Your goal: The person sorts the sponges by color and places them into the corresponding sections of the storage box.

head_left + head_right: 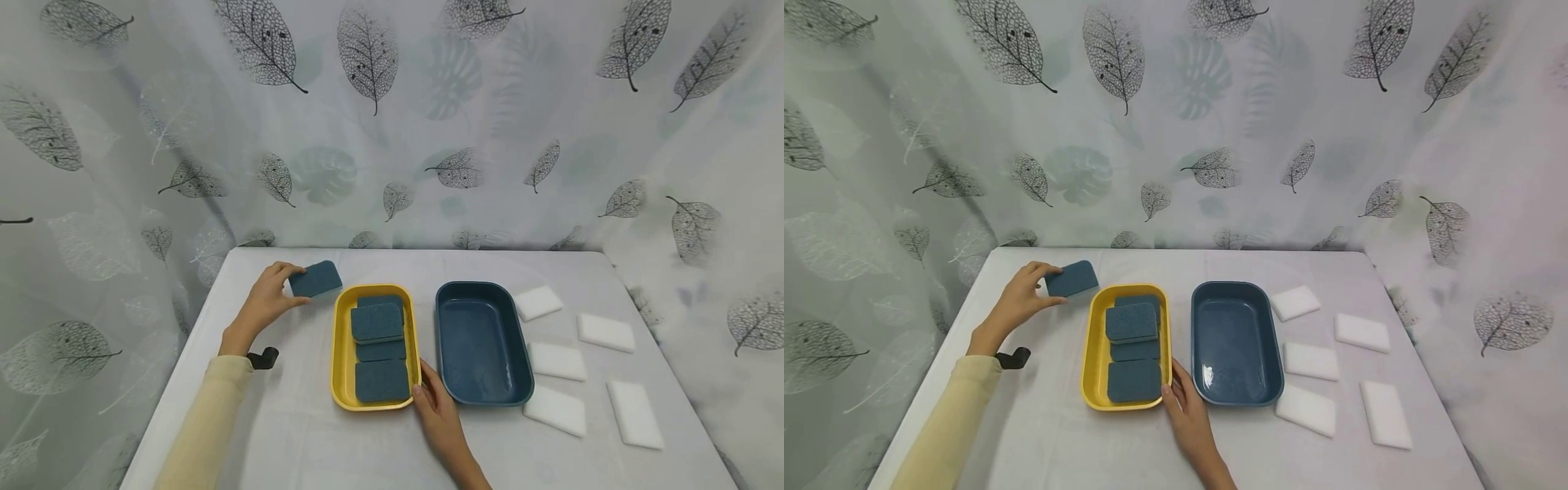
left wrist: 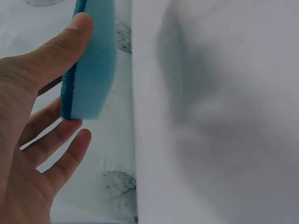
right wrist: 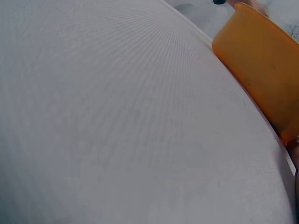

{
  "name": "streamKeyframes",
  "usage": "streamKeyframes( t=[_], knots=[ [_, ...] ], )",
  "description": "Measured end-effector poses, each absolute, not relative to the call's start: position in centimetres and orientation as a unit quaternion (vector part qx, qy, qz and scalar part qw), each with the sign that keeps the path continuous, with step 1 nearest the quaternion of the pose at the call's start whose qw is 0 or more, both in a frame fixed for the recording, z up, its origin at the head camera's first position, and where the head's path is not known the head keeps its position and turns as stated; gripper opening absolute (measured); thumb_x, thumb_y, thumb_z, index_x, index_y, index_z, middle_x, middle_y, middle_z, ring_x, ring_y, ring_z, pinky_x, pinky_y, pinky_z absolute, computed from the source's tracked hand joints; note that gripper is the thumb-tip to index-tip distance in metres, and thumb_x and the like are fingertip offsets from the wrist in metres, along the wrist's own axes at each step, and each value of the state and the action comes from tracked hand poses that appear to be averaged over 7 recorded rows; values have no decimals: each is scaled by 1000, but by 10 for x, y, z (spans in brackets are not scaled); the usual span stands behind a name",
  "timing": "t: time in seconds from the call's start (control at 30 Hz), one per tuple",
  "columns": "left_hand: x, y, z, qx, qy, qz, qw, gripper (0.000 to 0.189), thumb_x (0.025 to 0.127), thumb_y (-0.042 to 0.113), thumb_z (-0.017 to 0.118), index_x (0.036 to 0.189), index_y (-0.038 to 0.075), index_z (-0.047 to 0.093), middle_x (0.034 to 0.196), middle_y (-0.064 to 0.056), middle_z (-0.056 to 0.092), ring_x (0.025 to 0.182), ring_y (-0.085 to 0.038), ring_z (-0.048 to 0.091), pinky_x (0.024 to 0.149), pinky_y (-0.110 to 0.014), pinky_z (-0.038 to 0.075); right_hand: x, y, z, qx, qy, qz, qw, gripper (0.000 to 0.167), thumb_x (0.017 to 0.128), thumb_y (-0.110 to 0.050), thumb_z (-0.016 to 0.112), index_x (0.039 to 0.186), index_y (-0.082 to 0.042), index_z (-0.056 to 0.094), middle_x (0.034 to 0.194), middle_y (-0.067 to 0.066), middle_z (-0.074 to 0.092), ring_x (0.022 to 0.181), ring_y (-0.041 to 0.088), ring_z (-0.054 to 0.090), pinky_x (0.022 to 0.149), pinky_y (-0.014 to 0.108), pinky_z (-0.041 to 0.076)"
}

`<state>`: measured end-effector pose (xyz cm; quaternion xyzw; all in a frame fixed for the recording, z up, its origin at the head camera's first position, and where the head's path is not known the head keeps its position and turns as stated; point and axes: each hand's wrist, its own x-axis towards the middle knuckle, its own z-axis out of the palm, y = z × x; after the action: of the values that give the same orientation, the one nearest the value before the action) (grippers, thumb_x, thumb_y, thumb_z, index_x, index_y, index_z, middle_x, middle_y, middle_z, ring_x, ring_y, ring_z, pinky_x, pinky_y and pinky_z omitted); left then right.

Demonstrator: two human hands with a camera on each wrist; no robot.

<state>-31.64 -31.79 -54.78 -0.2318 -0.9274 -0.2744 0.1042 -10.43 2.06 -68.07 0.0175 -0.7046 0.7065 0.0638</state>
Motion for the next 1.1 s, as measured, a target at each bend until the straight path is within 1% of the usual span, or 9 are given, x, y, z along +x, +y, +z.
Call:
streamKeyframes(
  t=[0.13, 0.23, 0.53, 0.77, 0.87, 1.03, 1.1],
  knots=[
    [-304, -314, -541, -248, -921, -275, 124, 65, 79, 22, 93, 136, 10, 64, 138, -15, 57, 122, -35, 55, 97, -51, 54, -104, 20, -681, 17, -704, 707, 63, 53, 108, -23, 58, 158, -15, 43, 163, 15, 45, 147, 32, 48, 108, 9, 45],
    [-296, -310, -538, -256, -916, -277, 135, 65, 78, 21, 93, 136, 10, 65, 138, -14, 58, 121, -34, 56, 94, -48, 55, -104, 21, -681, 14, -707, 704, 64, 52, 109, -23, 57, 158, -16, 43, 162, 15, 45, 147, 33, 48, 108, 8, 45],
    [-266, -293, -537, -262, -907, -304, 130, 64, 77, 21, 93, 135, 10, 68, 138, -12, 59, 123, -32, 56, 93, -48, 58, -104, 20, -682, 12, -707, 705, 60, 52, 108, -23, 58, 158, -17, 43, 162, 14, 45, 148, 32, 48, 108, 8, 44],
    [-242, -277, -541, -294, -891, -320, 131, 64, 76, 18, 93, 134, 11, 69, 140, -10, 60, 127, -31, 56, 91, -46, 59, -105, 21, -682, 16, -700, 710, 69, 52, 108, -19, 58, 158, -15, 44, 162, 14, 46, 147, 31, 48, 108, 9, 45],
    [-232, -271, -544, -304, -887, -324, 127, 64, 76, 17, 93, 135, 12, 69, 141, -9, 61, 128, -30, 56, 91, -46, 60, -106, 21, -682, 17, -696, 715, 68, 52, 108, -19, 58, 158, -15, 44, 162, 15, 46, 147, 32, 48, 108, 9, 45],
    [-211, -259, -549, -307, -884, -334, 115, 64, 75, 19, 92, 135, 17, 70, 142, -5, 61, 130, -28, 56, 92, -45, 61, -105, 21, -683, 19, -696, 714, 69, 52, 108, -19, 58, 158, -15, 44, 162, 15, 46, 147, 32, 47, 109, 9, 45],
    [-202, -254, -552, -309, -882, -339, 109, 64, 74, 20, 93, 134, 19, 71, 142, -3, 62, 132, -27, 56, 95, -45, 61, -104, 21, -684, 18, -698, 713, 69, 52, 108, -20, 58, 158, -15, 44, 163, 15, 45, 148, 32, 47, 109, 9, 45]
  ],
)
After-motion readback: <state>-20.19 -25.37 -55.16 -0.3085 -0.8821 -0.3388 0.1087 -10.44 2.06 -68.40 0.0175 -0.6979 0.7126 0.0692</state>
